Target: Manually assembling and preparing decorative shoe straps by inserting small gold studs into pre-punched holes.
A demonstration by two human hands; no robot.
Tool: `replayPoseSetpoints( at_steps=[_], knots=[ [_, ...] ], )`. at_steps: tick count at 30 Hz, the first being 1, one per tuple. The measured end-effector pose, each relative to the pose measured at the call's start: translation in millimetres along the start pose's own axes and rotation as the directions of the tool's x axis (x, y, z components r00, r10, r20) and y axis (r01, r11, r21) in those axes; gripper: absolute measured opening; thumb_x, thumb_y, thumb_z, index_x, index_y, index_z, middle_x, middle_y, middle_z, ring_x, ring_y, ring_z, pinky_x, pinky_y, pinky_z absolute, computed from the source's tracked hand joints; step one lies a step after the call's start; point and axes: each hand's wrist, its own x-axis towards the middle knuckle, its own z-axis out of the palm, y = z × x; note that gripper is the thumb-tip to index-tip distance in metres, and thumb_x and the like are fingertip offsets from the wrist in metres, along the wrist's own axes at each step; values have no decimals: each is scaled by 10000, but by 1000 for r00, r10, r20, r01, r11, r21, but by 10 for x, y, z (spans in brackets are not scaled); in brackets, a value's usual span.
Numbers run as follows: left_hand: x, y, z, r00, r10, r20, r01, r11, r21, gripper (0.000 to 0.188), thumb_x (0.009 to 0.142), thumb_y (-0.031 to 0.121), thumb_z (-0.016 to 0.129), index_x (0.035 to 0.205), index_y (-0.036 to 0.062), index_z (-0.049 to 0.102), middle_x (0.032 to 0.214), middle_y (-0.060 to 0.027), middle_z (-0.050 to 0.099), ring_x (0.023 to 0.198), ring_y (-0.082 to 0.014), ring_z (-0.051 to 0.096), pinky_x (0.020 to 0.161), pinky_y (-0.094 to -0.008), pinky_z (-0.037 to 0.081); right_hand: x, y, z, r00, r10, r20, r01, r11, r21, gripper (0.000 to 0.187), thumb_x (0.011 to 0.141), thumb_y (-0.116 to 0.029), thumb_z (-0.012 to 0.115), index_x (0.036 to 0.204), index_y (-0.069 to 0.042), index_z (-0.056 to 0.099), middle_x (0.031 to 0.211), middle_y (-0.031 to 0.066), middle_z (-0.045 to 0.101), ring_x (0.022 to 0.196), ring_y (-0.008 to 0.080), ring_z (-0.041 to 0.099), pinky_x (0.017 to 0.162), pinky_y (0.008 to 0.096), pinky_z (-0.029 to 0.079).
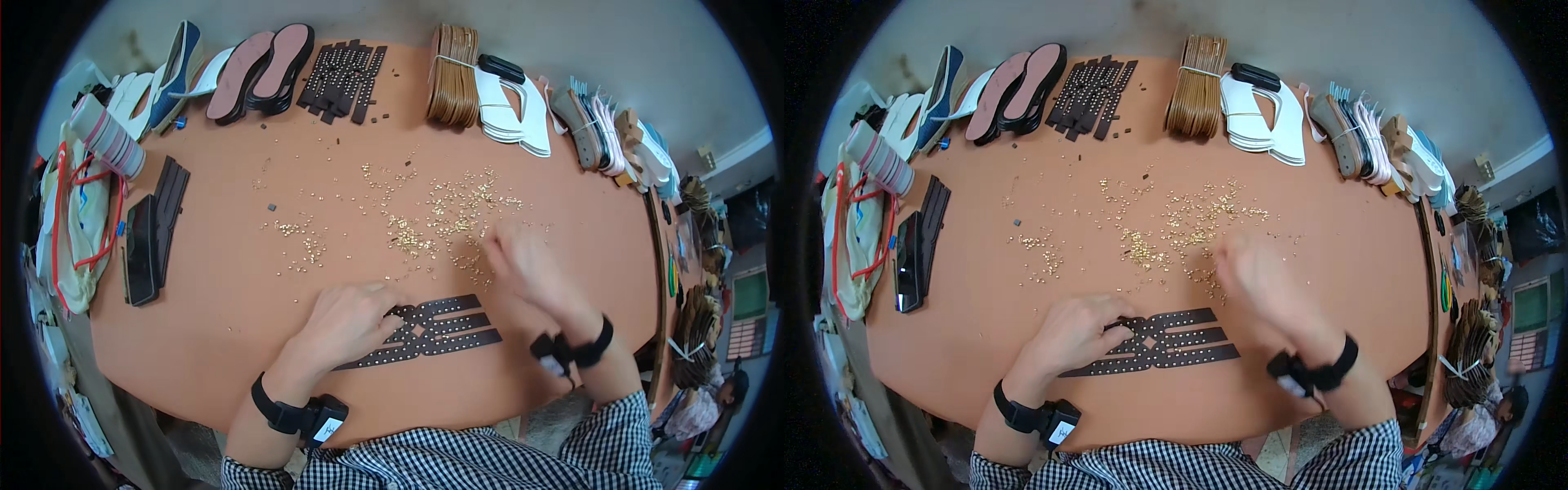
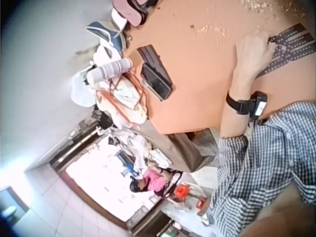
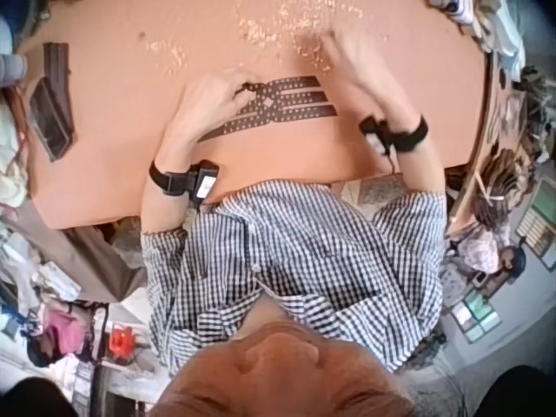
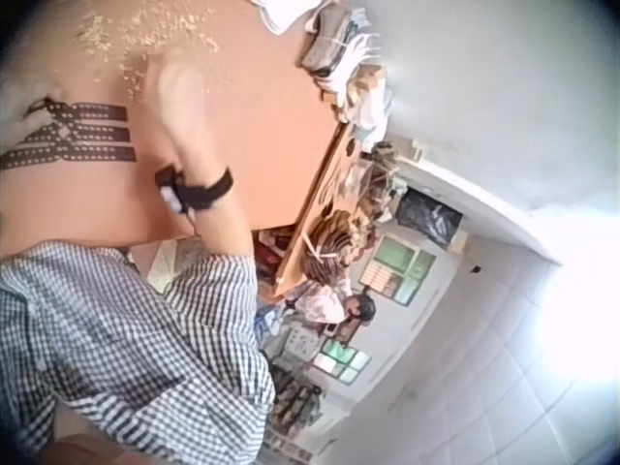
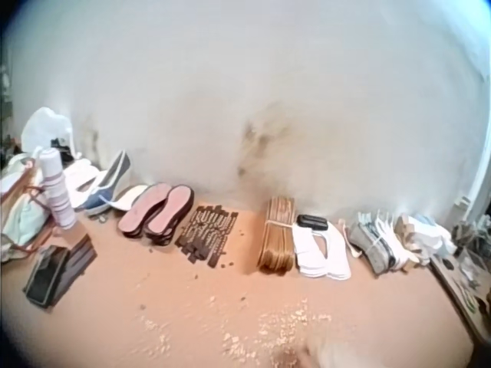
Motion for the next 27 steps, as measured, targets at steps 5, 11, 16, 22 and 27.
replayPoseSetpoints(
  at_steps=[5,11,16,22,27],
  knots=[
    [29,14,7,1000,26,-14,-26,1000,-5,218,767,174,661,975,117,692,868,-72,685,762,-270,653,667,-374,519,-436,-545,289,997,-80,-20,82,957,277,95,857,-38,548,937,-19,500,869,182,547,656,361,587,606,434,500],
    [18,-19,29,998,50,-42,-51,999,-12,223,764,173,651,975,111,690,850,-85,681,752,-284,647,653,-387,512,-462,-609,401,994,-100,34,92,979,181,129,858,-51,550,967,-21,488,864,164,540,676,343,608,564,425,502],
    [24,-23,26,995,78,-57,-78,997,-4,219,770,171,641,967,88,685,855,-89,681,757,-287,649,655,-388,514,-454,-641,412,994,-106,32,103,989,104,96,857,-58,525,943,-31,494,855,141,539,678,310,617,553,410,503],
    [22,-35,41,997,59,-42,-59,998,14,209,776,171,635,957,78,684,860,-82,683,764,-276,656,662,-385,518,-445,-699,383,992,-119,45,119,993,17,76,843,-65,526,903,-35,489,825,125,522,700,274,623,550,387,508],
    [28,-17,25,996,70,-51,-70,998,8,203,775,172,637,948,79,685,862,-77,683,763,-271,657,663,-381,518,-417,-695,373,990,-127,62,128,992,-12,67,852,-67,522,896,-29,489,829,128,529,704,275,627,565,383,523]
  ],
)
